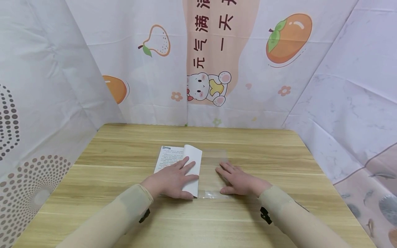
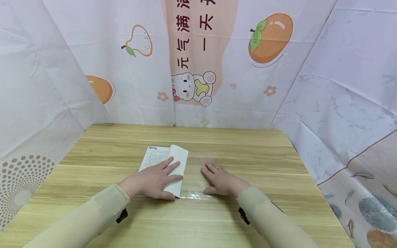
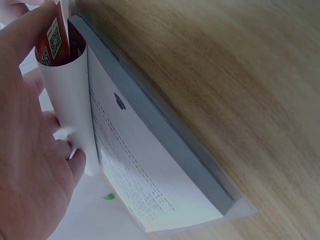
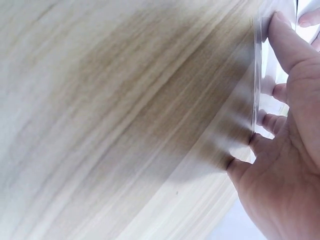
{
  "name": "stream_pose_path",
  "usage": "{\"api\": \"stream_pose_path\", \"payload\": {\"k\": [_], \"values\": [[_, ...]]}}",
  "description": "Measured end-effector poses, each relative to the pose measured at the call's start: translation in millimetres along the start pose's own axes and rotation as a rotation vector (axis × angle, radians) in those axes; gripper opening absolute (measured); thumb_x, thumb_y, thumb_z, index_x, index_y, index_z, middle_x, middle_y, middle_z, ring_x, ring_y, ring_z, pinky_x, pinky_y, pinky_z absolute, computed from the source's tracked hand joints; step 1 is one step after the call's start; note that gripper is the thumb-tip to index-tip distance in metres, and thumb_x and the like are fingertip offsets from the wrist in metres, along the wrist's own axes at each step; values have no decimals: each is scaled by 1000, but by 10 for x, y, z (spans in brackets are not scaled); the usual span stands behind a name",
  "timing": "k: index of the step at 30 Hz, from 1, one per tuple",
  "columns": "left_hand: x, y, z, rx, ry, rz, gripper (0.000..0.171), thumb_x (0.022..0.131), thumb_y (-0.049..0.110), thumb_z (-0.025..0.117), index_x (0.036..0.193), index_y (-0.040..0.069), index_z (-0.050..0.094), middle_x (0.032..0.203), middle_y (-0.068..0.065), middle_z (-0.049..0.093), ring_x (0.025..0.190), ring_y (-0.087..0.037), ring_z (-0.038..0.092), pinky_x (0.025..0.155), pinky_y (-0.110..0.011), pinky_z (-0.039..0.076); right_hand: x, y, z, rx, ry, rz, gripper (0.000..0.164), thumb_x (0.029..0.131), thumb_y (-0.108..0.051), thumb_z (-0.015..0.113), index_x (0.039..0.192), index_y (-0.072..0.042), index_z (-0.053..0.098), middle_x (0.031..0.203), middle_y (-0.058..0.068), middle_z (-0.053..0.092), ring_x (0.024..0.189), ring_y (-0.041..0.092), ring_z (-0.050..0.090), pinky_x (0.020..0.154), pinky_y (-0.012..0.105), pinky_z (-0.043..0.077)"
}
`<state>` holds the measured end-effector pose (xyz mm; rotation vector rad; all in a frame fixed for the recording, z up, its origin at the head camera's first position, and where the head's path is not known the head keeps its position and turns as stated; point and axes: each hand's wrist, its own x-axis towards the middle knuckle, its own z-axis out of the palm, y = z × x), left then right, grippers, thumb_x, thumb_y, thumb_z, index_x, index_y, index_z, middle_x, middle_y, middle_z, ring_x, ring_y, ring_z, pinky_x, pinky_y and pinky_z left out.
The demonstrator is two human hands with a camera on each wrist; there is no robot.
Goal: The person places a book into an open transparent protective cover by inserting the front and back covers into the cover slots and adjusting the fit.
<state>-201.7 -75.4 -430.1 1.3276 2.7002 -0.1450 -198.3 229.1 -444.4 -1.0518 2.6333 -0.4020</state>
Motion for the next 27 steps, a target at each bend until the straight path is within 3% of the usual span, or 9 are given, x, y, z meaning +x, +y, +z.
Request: {"api": "stream_pose_path", "payload": {"k": [13,27], "values": [[22,39,-2,4,-3,-16,71,87,72,44,144,30,43,158,-12,19,143,-37,8,112,-46,28,4,-27,-15,-31,-28,47,79,94,-45,58,150,-2,23,156,26,12,141,44,9,108,65,21],[50,100,-21,9,-11,-31,70,88,70,46,145,28,42,158,-14,19,143,-38,7,113,-48,26,-6,-41,-26,-44,-28,40,79,94,-45,58,150,-2,23,156,27,12,140,45,10,108,65,21]]}}
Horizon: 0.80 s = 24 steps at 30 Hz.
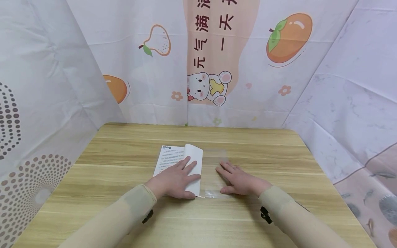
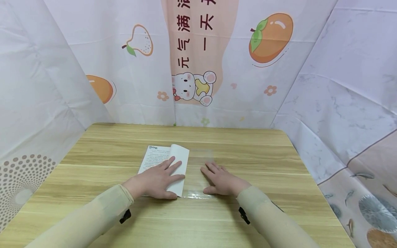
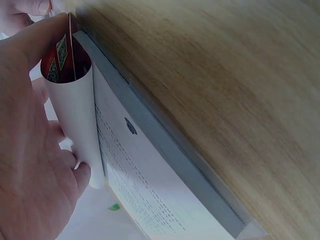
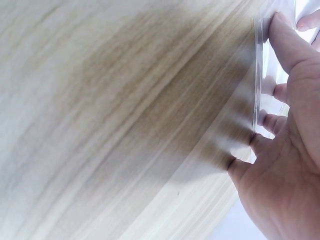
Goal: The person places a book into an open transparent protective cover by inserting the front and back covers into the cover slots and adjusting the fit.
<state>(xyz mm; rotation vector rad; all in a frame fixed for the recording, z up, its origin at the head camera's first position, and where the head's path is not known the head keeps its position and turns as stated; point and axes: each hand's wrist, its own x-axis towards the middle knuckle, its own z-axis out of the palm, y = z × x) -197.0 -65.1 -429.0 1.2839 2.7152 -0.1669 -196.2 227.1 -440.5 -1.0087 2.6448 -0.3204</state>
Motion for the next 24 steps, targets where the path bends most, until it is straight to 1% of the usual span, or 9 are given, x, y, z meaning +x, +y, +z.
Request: {"api": "stream_pose_path", "payload": {"k": [5,13,21,24], "values": [[19,17,15,-4,-24,-19,72,88,72,43,146,30,40,159,-13,15,143,-37,4,114,-48,23,3,-1,-1,-1,-4,5,79,94,-45,58,150,-3,23,156,26,12,140,45,10,108,65,21],[45,40,22,11,-31,-21,73,89,72,41,147,29,37,159,-14,15,143,-39,4,114,-50,21,2,4,12,0,-7,15,79,94,-47,57,151,-4,22,157,25,11,141,44,9,109,64,21],[55,59,29,29,-28,-21,74,89,73,39,148,28,36,159,-15,15,143,-40,5,114,-51,22,-6,26,21,11,24,-28,79,95,-44,58,149,1,23,154,31,13,138,49,11,105,69,22],[59,64,34,34,-28,-17,75,90,73,38,149,27,35,159,-15,14,143,-41,4,114,-51,21,-6,27,27,14,31,-35,78,94,-44,59,148,2,24,153,31,15,138,50,13,104,69,23]]}}
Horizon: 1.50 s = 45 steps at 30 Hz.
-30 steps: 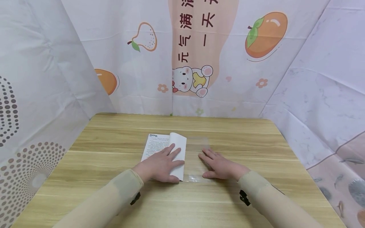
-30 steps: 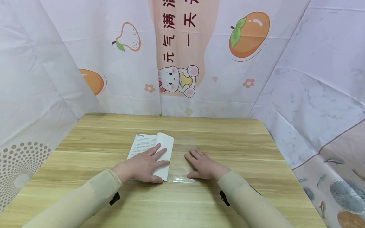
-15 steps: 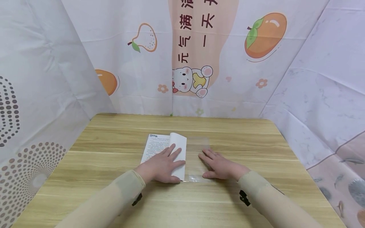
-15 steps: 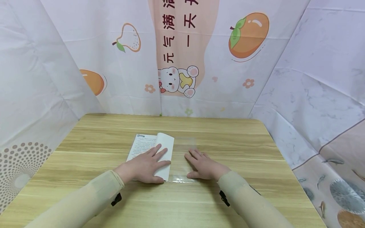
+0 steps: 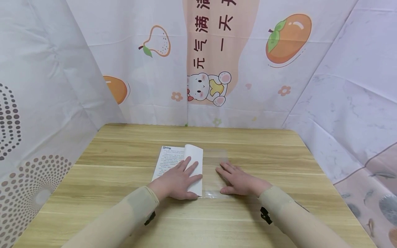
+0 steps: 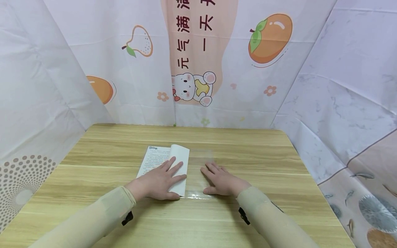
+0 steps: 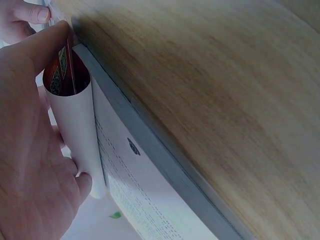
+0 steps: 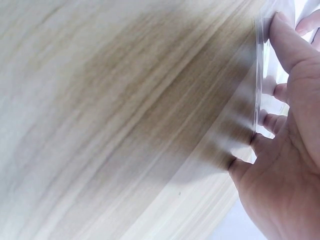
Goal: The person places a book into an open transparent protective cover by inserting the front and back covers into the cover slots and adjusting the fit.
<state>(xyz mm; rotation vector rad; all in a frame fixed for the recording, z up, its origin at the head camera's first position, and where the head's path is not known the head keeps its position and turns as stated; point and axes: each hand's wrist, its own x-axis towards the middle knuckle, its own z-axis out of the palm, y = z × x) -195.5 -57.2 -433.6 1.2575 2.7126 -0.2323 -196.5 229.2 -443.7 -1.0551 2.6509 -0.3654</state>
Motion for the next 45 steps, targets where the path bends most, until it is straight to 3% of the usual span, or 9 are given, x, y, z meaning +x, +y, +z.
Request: {"api": "stream_pose_path", "payload": {"k": [21,45], "values": [[17,37,17,12,4,5,79,89,73,40,150,24,34,159,-2,22,142,-44,1,114,-53,19,-11,-44,-29,-7,-27,43,78,95,-43,59,150,-2,23,156,27,13,140,45,12,108,65,22],[59,69,39,18,0,-15,79,88,73,41,150,26,32,159,-1,21,142,-44,1,115,-53,17,6,2,23,-17,-25,42,78,95,-46,57,151,-5,22,157,25,12,141,43,9,109,63,21]]}}
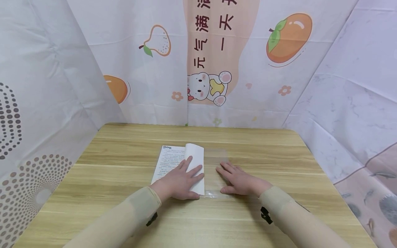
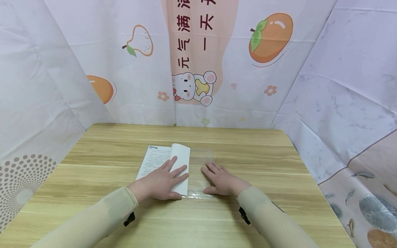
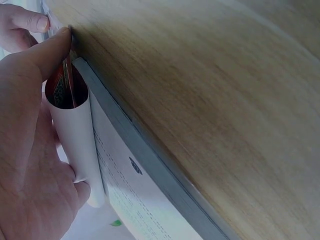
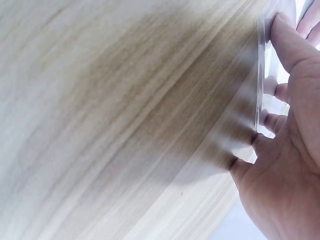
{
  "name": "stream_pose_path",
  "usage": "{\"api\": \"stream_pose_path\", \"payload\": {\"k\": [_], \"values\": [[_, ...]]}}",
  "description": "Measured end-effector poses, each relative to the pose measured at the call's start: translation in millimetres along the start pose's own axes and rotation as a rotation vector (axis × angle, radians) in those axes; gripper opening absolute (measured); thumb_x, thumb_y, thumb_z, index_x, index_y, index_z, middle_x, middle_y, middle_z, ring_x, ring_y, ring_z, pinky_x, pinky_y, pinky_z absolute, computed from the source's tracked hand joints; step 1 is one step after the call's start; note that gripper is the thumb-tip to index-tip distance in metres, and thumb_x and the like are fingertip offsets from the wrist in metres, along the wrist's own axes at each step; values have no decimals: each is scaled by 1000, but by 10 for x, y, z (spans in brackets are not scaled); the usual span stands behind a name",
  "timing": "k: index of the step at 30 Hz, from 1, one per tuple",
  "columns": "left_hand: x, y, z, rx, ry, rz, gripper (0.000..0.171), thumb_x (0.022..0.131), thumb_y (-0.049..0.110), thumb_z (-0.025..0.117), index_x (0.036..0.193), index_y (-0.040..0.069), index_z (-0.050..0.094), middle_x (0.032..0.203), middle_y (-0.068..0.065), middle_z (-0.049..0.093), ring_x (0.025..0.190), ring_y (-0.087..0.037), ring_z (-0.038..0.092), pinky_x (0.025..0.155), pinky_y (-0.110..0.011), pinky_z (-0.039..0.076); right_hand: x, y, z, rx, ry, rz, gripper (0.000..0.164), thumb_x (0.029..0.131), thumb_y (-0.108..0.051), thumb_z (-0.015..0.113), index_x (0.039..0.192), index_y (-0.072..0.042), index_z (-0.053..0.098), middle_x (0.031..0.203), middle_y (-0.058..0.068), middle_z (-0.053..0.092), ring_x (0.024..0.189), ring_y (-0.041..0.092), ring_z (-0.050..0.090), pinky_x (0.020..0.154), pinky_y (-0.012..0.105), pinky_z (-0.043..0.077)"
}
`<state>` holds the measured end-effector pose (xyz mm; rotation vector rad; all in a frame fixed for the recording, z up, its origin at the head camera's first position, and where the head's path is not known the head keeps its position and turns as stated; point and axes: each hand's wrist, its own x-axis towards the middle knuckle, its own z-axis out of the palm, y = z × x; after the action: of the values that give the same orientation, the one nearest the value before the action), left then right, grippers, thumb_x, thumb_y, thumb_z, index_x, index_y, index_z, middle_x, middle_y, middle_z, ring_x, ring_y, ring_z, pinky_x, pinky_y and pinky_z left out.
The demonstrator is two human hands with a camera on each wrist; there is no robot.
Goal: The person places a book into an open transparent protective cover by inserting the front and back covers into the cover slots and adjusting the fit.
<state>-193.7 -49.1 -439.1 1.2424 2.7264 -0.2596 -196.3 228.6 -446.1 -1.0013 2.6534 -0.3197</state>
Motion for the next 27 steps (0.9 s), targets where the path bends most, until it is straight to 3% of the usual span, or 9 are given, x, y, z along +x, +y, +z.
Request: {"api": "stream_pose_path", "payload": {"k": [14,27], "values": [[37,14,22,15,6,-8,80,87,74,41,150,25,32,159,-1,22,142,-44,1,115,-54,16,-4,6,-7,4,23,-25,78,94,-44,59,150,-2,24,155,28,15,140,45,12,107,66,22],[36,57,-16,21,9,-10,80,88,74,41,150,25,32,158,-2,23,141,-45,3,115,-55,15,14,143,100,17,61,-74,80,94,-51,54,151,-5,21,154,29,15,138,49,12,101,72,23]]}}
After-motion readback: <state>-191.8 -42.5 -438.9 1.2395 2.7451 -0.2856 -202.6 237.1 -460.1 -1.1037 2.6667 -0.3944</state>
